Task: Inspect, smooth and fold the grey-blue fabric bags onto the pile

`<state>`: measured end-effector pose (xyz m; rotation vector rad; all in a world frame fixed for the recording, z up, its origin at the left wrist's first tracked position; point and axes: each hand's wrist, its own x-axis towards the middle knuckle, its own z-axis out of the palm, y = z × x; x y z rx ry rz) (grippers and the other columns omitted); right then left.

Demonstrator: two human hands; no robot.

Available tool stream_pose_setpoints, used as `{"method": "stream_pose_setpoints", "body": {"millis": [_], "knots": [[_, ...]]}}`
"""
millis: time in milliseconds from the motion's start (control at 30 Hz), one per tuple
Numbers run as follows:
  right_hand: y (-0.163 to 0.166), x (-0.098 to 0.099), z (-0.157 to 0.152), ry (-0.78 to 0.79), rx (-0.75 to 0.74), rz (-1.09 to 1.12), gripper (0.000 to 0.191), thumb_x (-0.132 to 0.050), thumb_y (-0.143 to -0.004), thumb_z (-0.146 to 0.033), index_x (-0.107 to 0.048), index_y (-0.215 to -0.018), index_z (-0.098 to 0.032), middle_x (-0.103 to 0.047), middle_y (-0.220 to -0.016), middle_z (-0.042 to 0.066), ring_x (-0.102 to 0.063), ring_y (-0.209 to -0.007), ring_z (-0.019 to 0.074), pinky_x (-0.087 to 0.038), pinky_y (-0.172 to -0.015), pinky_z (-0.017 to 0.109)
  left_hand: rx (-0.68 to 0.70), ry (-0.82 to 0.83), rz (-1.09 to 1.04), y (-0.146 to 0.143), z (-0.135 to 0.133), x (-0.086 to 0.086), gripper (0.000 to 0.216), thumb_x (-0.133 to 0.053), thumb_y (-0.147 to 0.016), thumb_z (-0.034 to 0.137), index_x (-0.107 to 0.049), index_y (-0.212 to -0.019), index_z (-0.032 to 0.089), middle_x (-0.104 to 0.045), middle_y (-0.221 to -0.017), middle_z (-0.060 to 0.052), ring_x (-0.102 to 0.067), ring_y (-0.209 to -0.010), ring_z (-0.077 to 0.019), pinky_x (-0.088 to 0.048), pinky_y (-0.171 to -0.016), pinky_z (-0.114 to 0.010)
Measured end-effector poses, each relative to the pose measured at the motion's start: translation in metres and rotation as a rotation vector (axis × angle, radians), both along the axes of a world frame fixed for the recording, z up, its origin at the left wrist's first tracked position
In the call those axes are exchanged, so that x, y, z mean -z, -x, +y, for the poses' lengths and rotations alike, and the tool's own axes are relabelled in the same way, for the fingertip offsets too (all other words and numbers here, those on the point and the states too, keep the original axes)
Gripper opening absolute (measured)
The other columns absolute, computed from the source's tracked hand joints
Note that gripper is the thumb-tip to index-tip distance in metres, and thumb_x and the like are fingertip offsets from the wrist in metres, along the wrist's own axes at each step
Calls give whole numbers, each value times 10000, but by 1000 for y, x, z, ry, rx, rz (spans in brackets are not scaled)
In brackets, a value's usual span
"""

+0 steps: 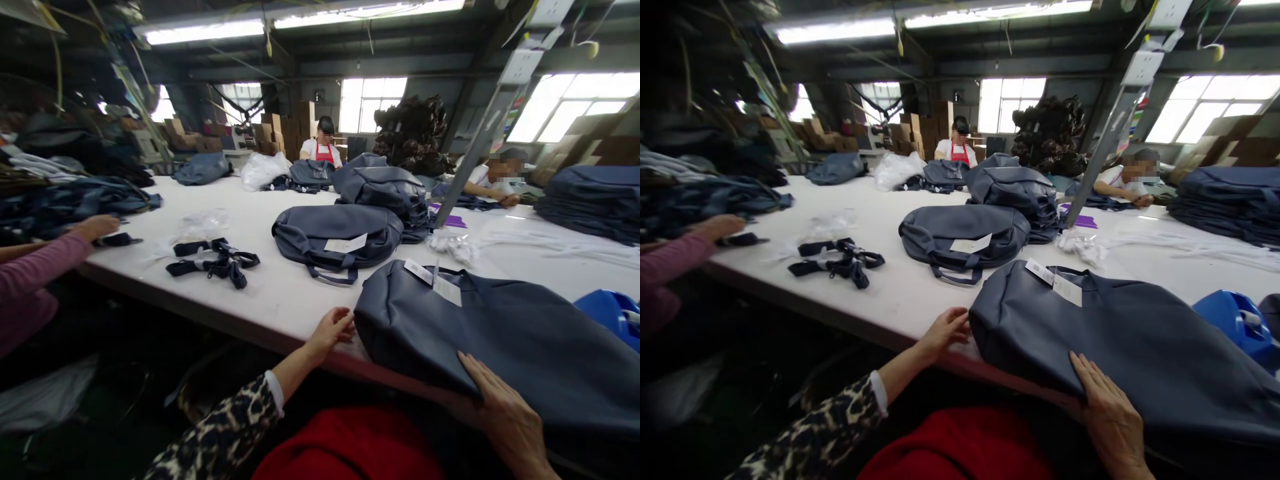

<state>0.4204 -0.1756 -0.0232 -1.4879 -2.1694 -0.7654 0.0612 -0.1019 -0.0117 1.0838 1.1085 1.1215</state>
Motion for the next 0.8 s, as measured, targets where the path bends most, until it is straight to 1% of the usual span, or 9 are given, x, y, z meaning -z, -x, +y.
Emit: {"method": "stream_pose_setpoints", "body": {"millis": [67, 167, 300, 367, 500, 567, 667, 733, 800], "knots": [[-2, -4, 0, 3, 0, -8, 637, -408, -918, -169, -270, -1535, -250, -648, -1293, 64, -673, -1055, 205, -521, -846, 323, 186, 105, -107, -3, 10, 6, 614, -670, -788, 605, -618, -1157, 117, -666, -1040, -153, -670, -863, -256, -552, -714, -377], [-9, -7, -1, 12, -8, -40, 678, -399, -918, -164, -200, -1555, -283, -649, -1290, 50, -680, -1037, 193, -523, -838, 316, 292, 106, -192, -13, 22, 1, 576, -773, -702, 553, -683, -1069, 119, -688, -1023, -123, -658, -870, -229, -542, -733, -330], [-19, -3, -4, 36, -14, -61, 724, -375, -885, -100, -189, -1558, -293, -639, -1309, 27, -672, -1061, 178, -522, -868, 304, 376, 141, -263, -18, 30, -10, 515, -865, -599, 405, -725, -998, 111, -699, -997, -126, -648, -844, -228, -531, -733, -337], [-22, 2, -4, 38, -25, -76, 732, -390, -877, -104, -194, -1559, -284, -633, -1318, 33, -674, -1058, 190, -527, -866, 312, 330, 182, -300, -19, 30, -11, 450, -867, -574, 327, -734, -944, 109, -704, -925, -110, -639, -775, -211, -520, -692, -326], [-23, 10, -5, 67, -60, -107, 794, -392, -844, -63, -154, -1568, -287, -623, -1332, 41, -653, -1108, 214, -515, -913, 344, 133, 214, -358, -30, 24, -6, 305, -838, -517, 202, -707, -773, 100, -676, -748, -55, -590, -655, -154, -476, -642, -271], [-21, 13, -6, 74, -60, -104, 807, -382, -836, -49, -145, -1568, -293, -611, -1348, 43, -641, -1133, 220, -508, -928, 356, 25, 194, -385, -38, 21, -5, 301, -809, -509, 164, -695, -782, 112, -670, -744, -34, -582, -659, -145, -459, -631, -249], [-15, 14, -9, 69, -61, -98, 800, -368, -842, -47, -138, -1570, -285, -604, -1356, 55, -638, -1136, 222, -506, -928, 366, -121, 163, -435, -46, 18, -5, 367, -756, -522, 130, -682, -881, 146, -679, -819, -19, -585, -695, -141, -450, -618, -230], [-10, 14, -11, 63, -64, -106, 813, -354, -840, -28, -112, -1572, -284, -600, -1361, 65, -632, -1148, 227, -500, -942, 383, -193, 165, -477, -48, 17, -4, 354, -733, -520, 114, -658, -863, 152, -674, -828, -15, -587, -710, -134, -452, -626, -220], [-4, 13, -13, 53, -67, -125, 818, -350, -844, -16, -93, -1573, -284, -591, -1370, 77, -624, -1161, 241, -497, -951, 404, -240, 202, -518, -47, 16, 1, 303, -724, -531, 129, -615, -813, 154, -650, -771, -5, -579, -677, -121, -452, -619, -217]]}}
